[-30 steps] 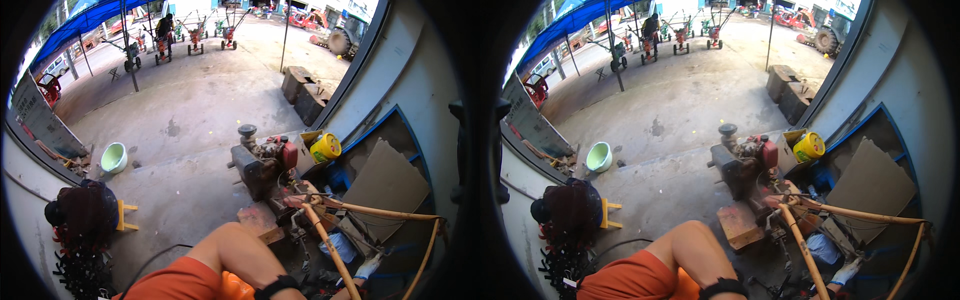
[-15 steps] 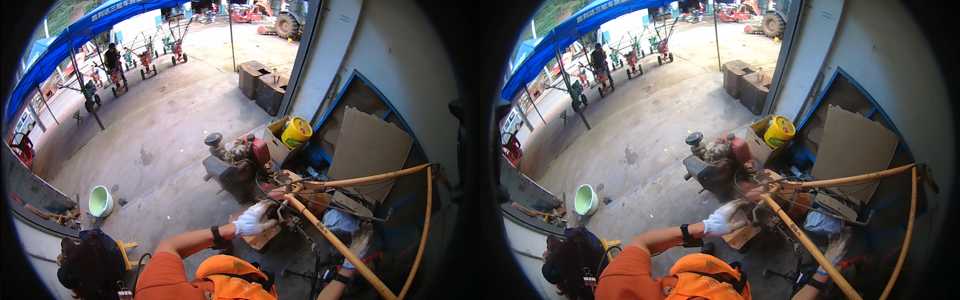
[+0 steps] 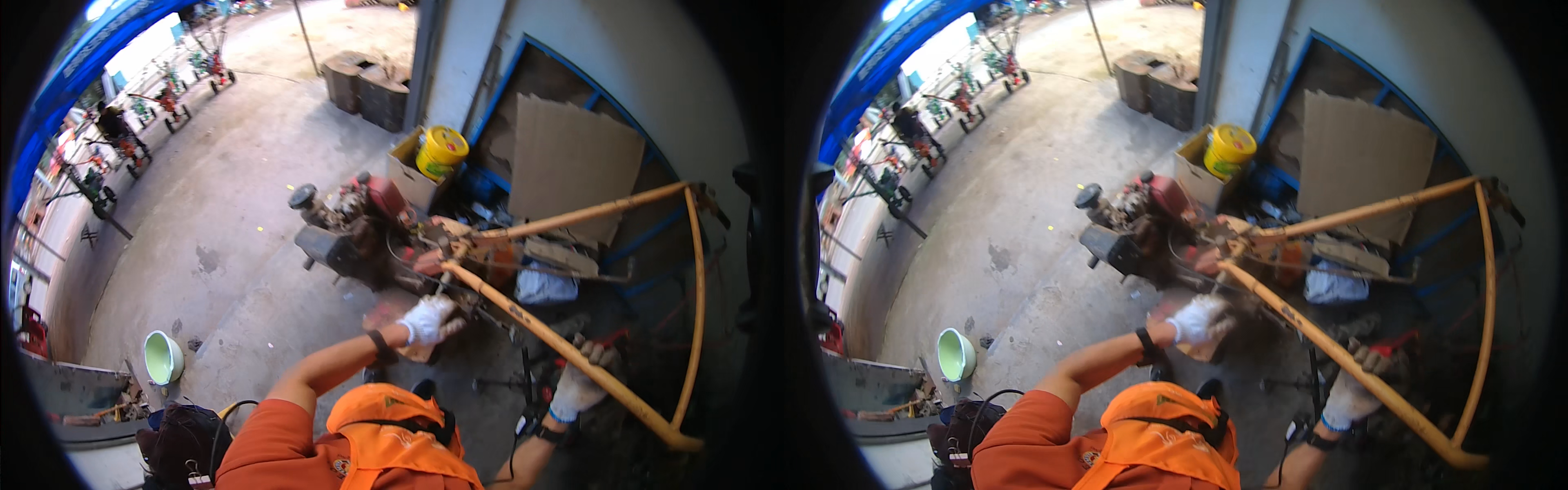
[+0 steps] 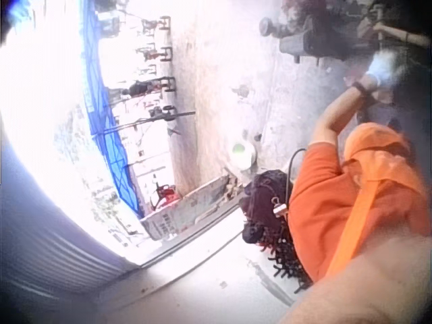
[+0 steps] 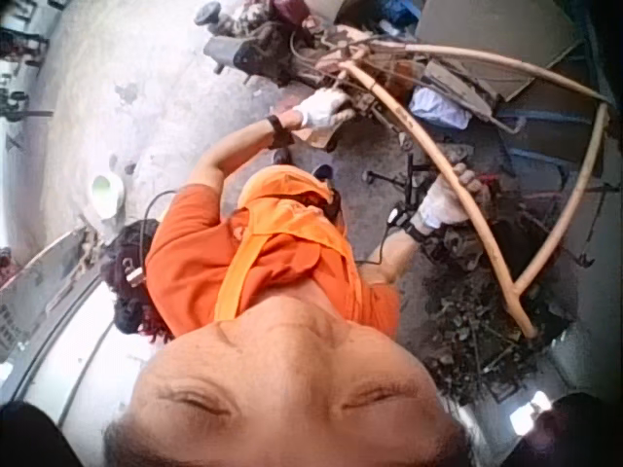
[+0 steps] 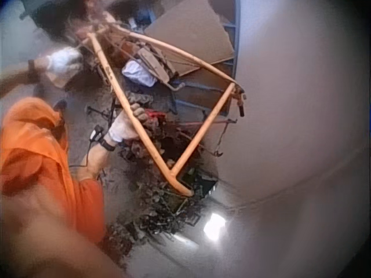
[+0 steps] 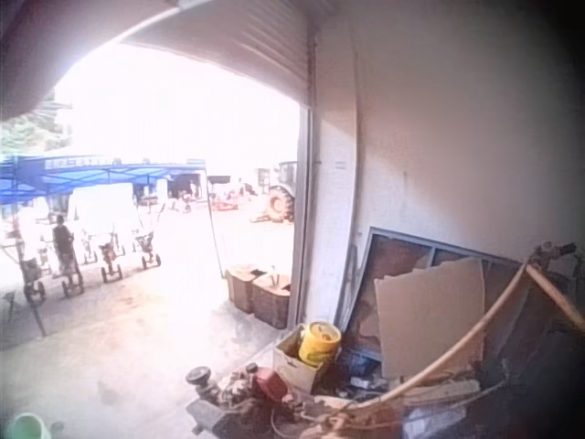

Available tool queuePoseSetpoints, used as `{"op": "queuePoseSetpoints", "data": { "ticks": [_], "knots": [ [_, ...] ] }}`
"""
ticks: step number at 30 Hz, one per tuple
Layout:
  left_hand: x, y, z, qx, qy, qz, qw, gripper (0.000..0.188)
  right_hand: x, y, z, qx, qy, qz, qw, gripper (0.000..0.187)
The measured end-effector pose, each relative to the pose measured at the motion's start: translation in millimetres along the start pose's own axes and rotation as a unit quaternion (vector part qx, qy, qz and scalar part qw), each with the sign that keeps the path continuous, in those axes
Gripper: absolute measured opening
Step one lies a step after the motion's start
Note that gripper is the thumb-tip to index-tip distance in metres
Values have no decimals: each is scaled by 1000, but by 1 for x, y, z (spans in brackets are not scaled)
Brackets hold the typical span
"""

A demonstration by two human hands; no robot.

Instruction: The person handles a green metal frame and a yellow metal frame in a workshop, lifting and positioning them near engines. The person also picks up and organizes various tools on the floor.

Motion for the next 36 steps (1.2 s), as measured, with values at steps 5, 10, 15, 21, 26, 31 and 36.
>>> {"op": "queuePoseSetpoints", "data": {
  "ticks": [5, 10, 15, 21, 26, 31, 36],
  "knots": [
    [-13, -8, -9, 53, 13, -45, 997, 43, 2, -15, 11, 20, 25, 44, 999, 42],
    [-12, -14, 0, 63, 42, 5, 997, 34, 18, -9, 11, 23, -13, 115, 993, 65],
    [-12, -15, 0, 65, 48, -14, 997, 35, 18, 2, 8, 30, 30, 128, 991, 68],
    [-13, -16, -2, 46, 65, -1, 997, 35, 18, 28, -5, 59, 73, 265, 960, 63],
    [-16, -17, -7, 38, 71, 1, 997, 36, 4, 29, -3, 73, 78, 65, 992, 64],
    [-23, -16, -14, 45, 88, 41, 994, 32, 18, 33, 1, 99, 64, 228, 966, 61],
    [-32, -25, -14, -10, 88, 6, 996, 31, 36, 53, 6, 124, 33, 421, 898, 60]
  ]
}}
Point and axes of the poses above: each hand's wrist, its own y-axis away from the middle knuckle, its own x-axis out of the back of the hand, z = x × y, the point moved 6 cm from there along -y, towards the middle knuckle, and after that the axes turned 8 degrees about x, right-handed, at the moved point
